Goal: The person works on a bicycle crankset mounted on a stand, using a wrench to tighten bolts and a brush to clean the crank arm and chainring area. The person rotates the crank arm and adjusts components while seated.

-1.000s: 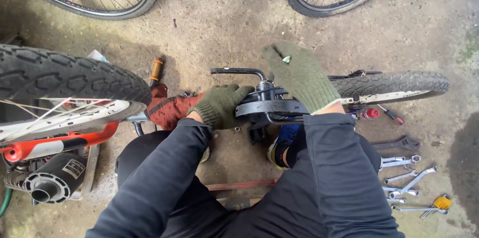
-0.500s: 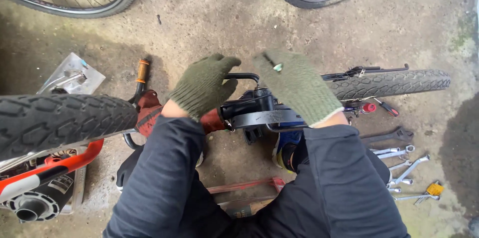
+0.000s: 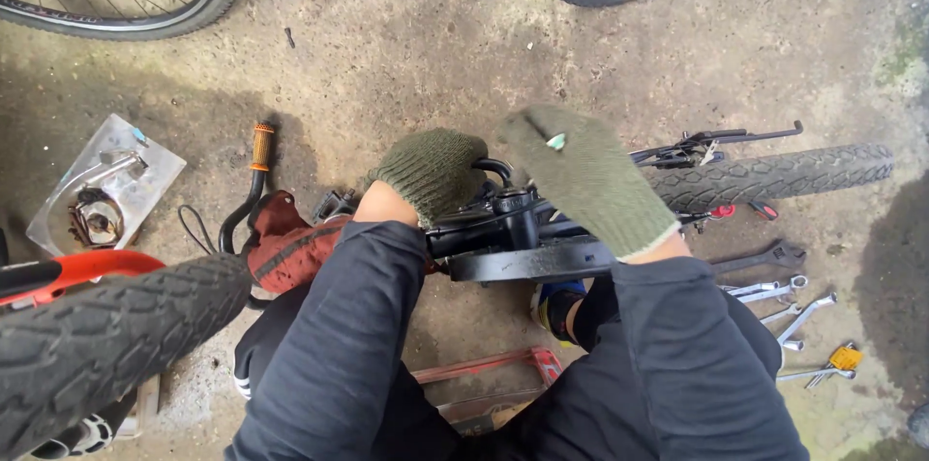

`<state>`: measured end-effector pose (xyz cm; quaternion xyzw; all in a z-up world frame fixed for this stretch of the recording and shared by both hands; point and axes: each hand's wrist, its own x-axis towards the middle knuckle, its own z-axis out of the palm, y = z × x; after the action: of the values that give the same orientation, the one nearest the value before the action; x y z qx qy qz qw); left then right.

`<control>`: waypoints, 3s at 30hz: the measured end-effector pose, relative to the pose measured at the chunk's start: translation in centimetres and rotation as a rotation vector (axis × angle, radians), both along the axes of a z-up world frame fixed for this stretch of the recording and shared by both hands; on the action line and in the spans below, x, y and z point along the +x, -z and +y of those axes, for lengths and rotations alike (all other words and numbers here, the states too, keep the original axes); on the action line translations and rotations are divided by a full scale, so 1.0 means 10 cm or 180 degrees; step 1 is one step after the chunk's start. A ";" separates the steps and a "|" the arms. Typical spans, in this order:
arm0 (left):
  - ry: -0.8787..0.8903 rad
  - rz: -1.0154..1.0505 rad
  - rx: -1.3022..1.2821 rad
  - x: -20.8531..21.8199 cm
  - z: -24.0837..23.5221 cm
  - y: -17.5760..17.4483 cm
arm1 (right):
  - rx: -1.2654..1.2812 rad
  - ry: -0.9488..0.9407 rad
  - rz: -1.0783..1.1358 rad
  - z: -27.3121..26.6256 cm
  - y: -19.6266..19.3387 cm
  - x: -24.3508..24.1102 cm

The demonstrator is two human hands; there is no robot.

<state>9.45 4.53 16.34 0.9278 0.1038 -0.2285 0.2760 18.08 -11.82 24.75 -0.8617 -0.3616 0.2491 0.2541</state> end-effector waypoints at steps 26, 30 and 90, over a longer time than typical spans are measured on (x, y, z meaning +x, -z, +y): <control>-0.0062 0.0182 -0.0278 -0.03 0.20 -0.15 | -0.0550 0.1096 0.1177 0.38 -0.14 0.23; -0.0144 0.0311 -0.0261 0.00 0.20 -0.13 | -0.0525 0.0898 0.1270 0.48 0.03 0.18; -0.0023 -0.0022 -0.0094 0.02 0.12 0.05 | -0.0461 0.1224 0.1489 0.55 -0.11 0.18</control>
<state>9.63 5.70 15.89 0.9240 0.1028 -0.2259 0.2908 19.86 -6.28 25.81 -0.8495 -0.1050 0.4131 0.3109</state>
